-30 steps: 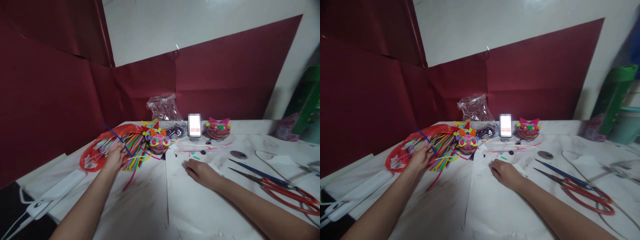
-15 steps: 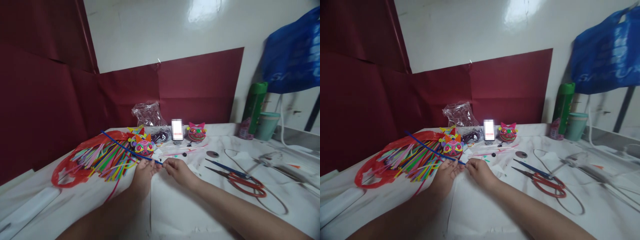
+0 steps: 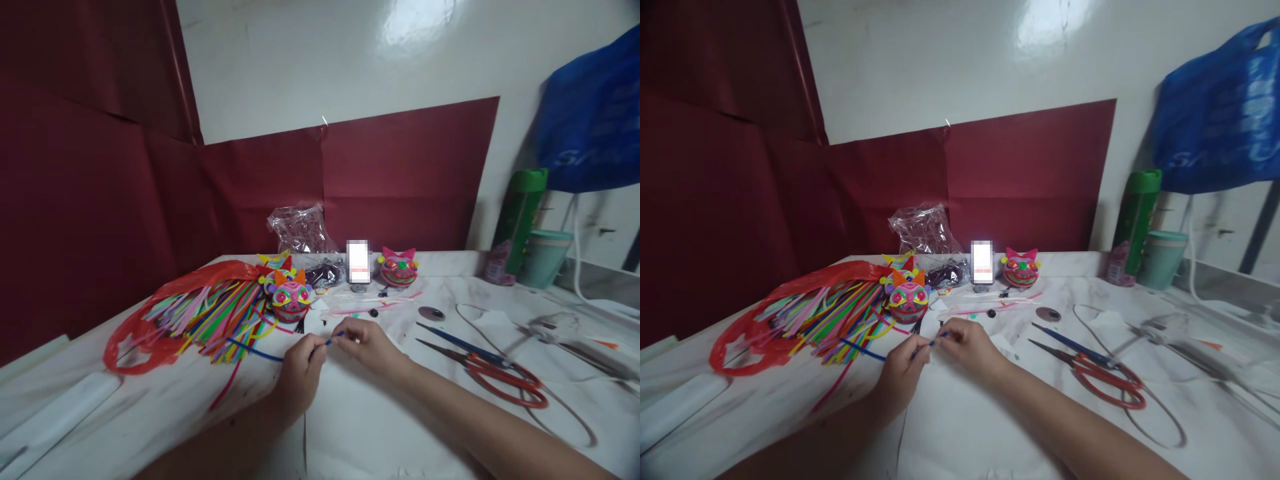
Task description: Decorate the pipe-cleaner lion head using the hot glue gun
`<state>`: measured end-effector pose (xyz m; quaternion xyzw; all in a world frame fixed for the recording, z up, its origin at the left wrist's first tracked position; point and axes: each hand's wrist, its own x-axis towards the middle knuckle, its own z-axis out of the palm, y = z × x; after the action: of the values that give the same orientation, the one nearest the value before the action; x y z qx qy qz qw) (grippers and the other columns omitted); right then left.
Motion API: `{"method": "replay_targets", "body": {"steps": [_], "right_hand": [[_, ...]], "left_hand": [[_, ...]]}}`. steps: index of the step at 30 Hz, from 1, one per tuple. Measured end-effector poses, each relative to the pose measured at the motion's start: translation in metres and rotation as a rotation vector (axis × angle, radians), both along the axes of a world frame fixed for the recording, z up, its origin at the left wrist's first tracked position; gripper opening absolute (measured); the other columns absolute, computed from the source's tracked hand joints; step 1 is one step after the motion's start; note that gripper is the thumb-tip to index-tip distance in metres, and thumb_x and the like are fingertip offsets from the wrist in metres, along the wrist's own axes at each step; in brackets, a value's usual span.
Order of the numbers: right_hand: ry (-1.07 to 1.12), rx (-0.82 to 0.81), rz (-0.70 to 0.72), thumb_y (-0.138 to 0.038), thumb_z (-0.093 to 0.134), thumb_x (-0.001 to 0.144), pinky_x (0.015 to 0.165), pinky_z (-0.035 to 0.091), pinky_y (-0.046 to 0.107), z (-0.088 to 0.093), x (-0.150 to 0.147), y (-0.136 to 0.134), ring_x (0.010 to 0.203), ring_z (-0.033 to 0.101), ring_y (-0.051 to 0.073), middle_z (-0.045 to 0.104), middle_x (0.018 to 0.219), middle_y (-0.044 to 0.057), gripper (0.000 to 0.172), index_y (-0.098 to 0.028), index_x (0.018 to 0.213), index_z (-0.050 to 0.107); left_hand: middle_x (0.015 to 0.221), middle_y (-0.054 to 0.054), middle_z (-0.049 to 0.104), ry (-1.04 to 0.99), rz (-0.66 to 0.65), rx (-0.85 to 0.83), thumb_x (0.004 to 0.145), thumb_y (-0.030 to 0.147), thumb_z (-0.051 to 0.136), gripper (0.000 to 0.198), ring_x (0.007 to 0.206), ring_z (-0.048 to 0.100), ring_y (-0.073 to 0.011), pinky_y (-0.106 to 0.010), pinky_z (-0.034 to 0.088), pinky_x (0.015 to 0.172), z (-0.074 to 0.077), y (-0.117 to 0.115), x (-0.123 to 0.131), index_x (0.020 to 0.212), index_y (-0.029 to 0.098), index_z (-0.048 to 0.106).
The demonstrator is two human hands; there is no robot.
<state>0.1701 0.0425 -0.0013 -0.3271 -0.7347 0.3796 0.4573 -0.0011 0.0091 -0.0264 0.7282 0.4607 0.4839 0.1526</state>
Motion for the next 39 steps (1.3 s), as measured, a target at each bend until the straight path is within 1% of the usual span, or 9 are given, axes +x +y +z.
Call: {"method": "replay_targets", "body": {"steps": [3,5,8,14,25,30,33,36,39], "right_hand": [[0.247,-0.241,0.036,-0.058,0.074,0.066,0.052,0.038,0.027,-0.001,-0.004,-0.001,0.048,0.047,0.011,0.055,0.053,-0.004,0.041,-0.019,0.068,0.060],[0.281,-0.298,0.049,-0.063,0.075,0.063,0.053,0.038,0.027,-0.002,-0.007,-0.005,0.048,0.049,0.011,0.057,0.052,-0.004,0.048,-0.018,0.068,0.061],[0.251,-0.297,0.057,-0.063,0.078,0.062,0.056,0.040,0.027,-0.003,-0.011,-0.012,0.052,0.051,0.011,0.060,0.053,-0.002,0.049,-0.016,0.067,0.064],[0.432,-0.415,0.073,-0.055,0.086,0.055,0.053,0.041,0.025,-0.008,-0.019,-0.014,0.053,0.054,0.011,0.064,0.059,-0.003,0.048,-0.017,0.078,0.068],[0.471,-0.443,0.100,-0.053,0.086,0.057,0.054,0.038,0.024,-0.014,-0.022,-0.014,0.050,0.053,0.010,0.061,0.052,-0.003,0.044,-0.017,0.070,0.064],[0.230,-0.221,0.041,-0.056,0.070,0.074,0.057,0.040,0.026,-0.013,-0.015,-0.012,0.056,0.049,0.012,0.054,0.058,-0.003,0.039,-0.019,0.072,0.059],[-0.045,0.133,-0.019,-0.041,0.057,0.088,0.061,0.043,0.028,-0.010,-0.006,-0.012,0.065,0.052,0.016,0.055,0.069,0.001,0.026,-0.020,0.074,0.056],[-0.356,0.548,0.023,-0.021,0.046,0.093,0.066,0.044,0.030,-0.006,0.001,-0.012,0.073,0.054,0.019,0.058,0.077,0.007,0.019,-0.019,0.077,0.057],[-0.513,0.670,0.088,-0.014,0.041,0.092,0.066,0.045,0.032,-0.004,0.004,-0.012,0.073,0.055,0.020,0.061,0.077,0.010,0.025,-0.017,0.077,0.060]], "left_hand": [[0.057,0.003,0.049,-0.168,-0.020,-0.139,0.082,0.031,0.047,0.020,0.056,0.048,-0.0136,-0.026,0.037,0.056,0.003,-0.003,0.002,0.066,0.021,0.052],[0.060,0.002,0.053,-0.270,-0.096,-0.215,0.080,0.031,0.049,0.016,0.057,0.048,-0.0132,-0.026,0.037,0.057,0.002,-0.005,0.003,0.071,0.019,0.056],[0.063,0.002,0.056,-0.380,-0.171,-0.262,0.076,0.029,0.053,0.012,0.056,0.046,-0.0118,-0.025,0.036,0.055,0.001,-0.005,0.005,0.075,0.018,0.058],[0.051,0.005,0.048,-0.542,-0.117,-0.353,0.069,0.036,0.060,0.020,0.044,0.034,-0.0078,-0.022,0.025,0.045,0.008,-0.003,0.006,0.063,0.019,0.052],[0.053,0.003,0.053,-0.501,-0.159,-0.382,0.067,0.032,0.062,0.017,0.048,0.038,-0.0093,-0.022,0.029,0.048,0.011,-0.006,0.009,0.059,0.019,0.054],[0.053,0.004,0.050,-0.394,-0.060,-0.336,0.070,0.032,0.057,0.016,0.051,0.041,-0.0113,-0.023,0.032,0.051,0.009,-0.006,0.007,0.062,0.019,0.057],[0.056,0.002,0.052,-0.229,-0.008,-0.236,0.073,0.029,0.055,0.014,0.054,0.047,-0.0136,-0.025,0.035,0.054,0.011,-0.007,0.003,0.065,0.019,0.060],[0.064,-0.001,0.058,-0.002,0.013,-0.077,0.073,0.021,0.052,0.013,0.063,0.053,-0.0162,-0.027,0.037,0.061,0.012,-0.007,-0.001,0.063,0.020,0.059],[0.064,-0.002,0.058,0.104,0.022,-0.030,0.070,0.017,0.051,0.012,0.064,0.054,-0.0172,-0.028,0.036,0.063,0.013,-0.008,-0.002,0.060,0.020,0.058]]}}
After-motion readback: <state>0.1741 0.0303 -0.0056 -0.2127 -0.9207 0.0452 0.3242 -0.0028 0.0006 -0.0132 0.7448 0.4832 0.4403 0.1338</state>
